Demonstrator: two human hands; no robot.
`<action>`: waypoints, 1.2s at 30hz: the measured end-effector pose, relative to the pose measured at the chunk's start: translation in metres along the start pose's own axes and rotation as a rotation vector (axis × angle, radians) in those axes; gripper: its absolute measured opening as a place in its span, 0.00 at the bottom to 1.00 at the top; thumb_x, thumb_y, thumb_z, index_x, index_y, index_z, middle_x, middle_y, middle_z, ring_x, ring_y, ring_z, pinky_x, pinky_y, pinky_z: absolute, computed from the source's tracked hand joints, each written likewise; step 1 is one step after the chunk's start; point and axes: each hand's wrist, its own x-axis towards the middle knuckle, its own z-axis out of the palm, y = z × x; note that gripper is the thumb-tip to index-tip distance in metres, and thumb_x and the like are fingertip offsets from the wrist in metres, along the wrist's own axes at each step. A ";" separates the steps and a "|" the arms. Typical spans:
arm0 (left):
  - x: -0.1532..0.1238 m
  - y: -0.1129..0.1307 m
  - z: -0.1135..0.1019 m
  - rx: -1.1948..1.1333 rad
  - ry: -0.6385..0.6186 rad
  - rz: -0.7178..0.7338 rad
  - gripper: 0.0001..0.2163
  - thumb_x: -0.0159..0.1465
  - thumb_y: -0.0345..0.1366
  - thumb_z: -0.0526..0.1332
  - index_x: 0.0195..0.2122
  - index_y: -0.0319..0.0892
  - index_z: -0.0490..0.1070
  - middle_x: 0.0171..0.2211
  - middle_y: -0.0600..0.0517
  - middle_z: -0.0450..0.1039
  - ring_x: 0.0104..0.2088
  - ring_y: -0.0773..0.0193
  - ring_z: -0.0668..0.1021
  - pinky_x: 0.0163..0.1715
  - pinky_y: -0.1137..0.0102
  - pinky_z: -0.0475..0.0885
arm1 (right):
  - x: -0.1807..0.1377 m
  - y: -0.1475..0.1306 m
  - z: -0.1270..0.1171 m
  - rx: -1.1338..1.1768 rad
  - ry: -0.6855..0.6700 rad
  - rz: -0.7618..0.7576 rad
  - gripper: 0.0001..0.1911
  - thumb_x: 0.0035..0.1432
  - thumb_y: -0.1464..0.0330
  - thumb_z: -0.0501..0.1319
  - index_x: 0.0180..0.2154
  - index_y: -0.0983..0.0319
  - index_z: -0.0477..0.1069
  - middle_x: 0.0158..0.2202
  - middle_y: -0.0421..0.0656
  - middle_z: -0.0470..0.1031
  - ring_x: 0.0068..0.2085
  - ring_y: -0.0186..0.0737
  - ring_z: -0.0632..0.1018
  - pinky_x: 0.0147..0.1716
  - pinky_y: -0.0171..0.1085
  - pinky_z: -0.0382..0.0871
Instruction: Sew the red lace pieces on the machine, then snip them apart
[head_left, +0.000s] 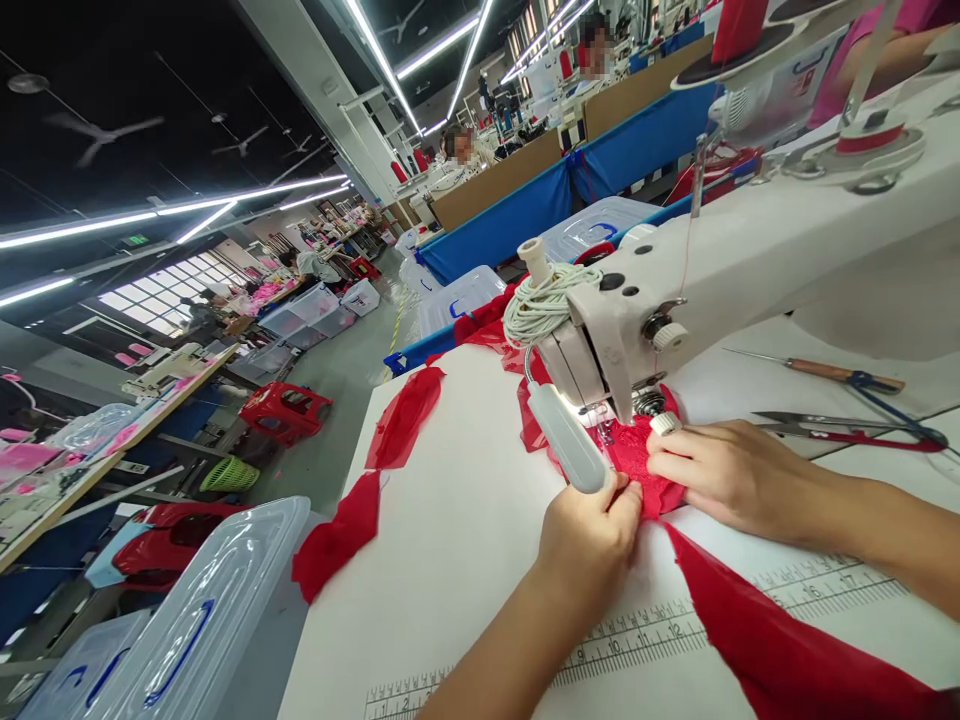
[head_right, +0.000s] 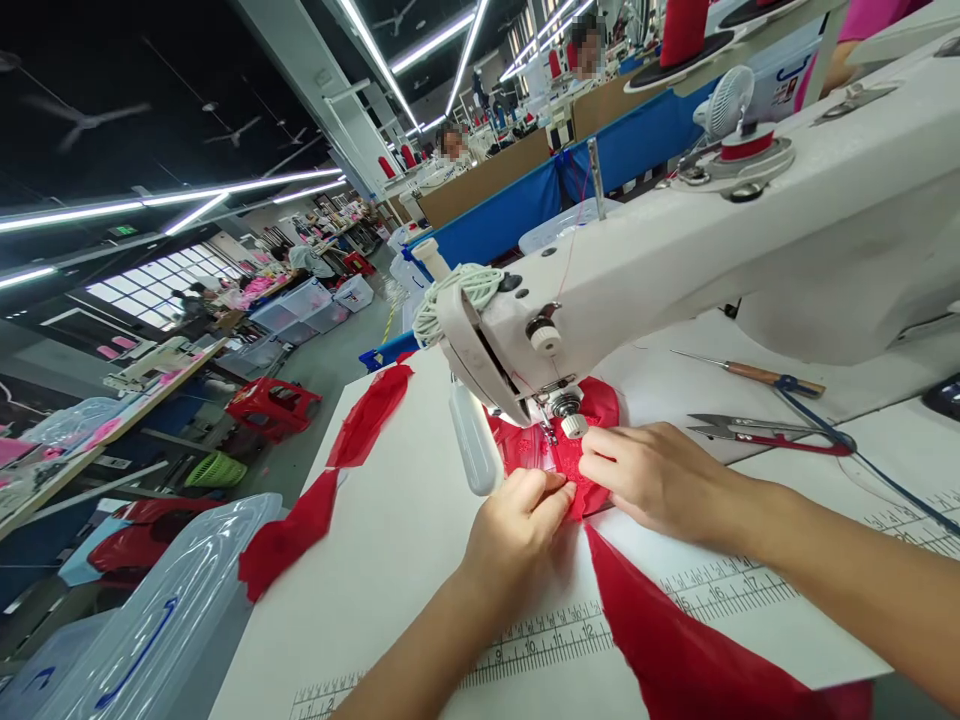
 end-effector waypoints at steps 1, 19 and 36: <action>0.000 0.001 -0.003 -0.025 -0.028 0.006 0.09 0.68 0.29 0.55 0.38 0.37 0.76 0.33 0.45 0.75 0.28 0.62 0.73 0.24 0.70 0.71 | 0.001 0.000 -0.001 -0.024 -0.018 -0.005 0.14 0.48 0.83 0.51 0.29 0.59 0.63 0.27 0.40 0.67 0.24 0.38 0.68 0.22 0.37 0.49; -0.007 0.004 -0.022 -0.038 -0.184 -0.042 0.41 0.68 0.62 0.32 0.54 0.37 0.76 0.44 0.36 0.77 0.35 0.51 0.76 0.30 0.60 0.76 | 0.001 0.000 0.000 -0.015 0.031 0.039 0.14 0.48 0.83 0.49 0.26 0.57 0.58 0.25 0.40 0.62 0.25 0.40 0.63 0.23 0.40 0.48; -0.004 -0.004 -0.015 0.009 -0.146 -0.012 0.41 0.69 0.60 0.32 0.54 0.35 0.75 0.47 0.36 0.78 0.36 0.52 0.77 0.32 0.61 0.77 | 0.005 0.006 -0.002 -0.118 0.032 0.006 0.12 0.49 0.81 0.49 0.25 0.57 0.57 0.23 0.39 0.61 0.24 0.38 0.64 0.21 0.37 0.50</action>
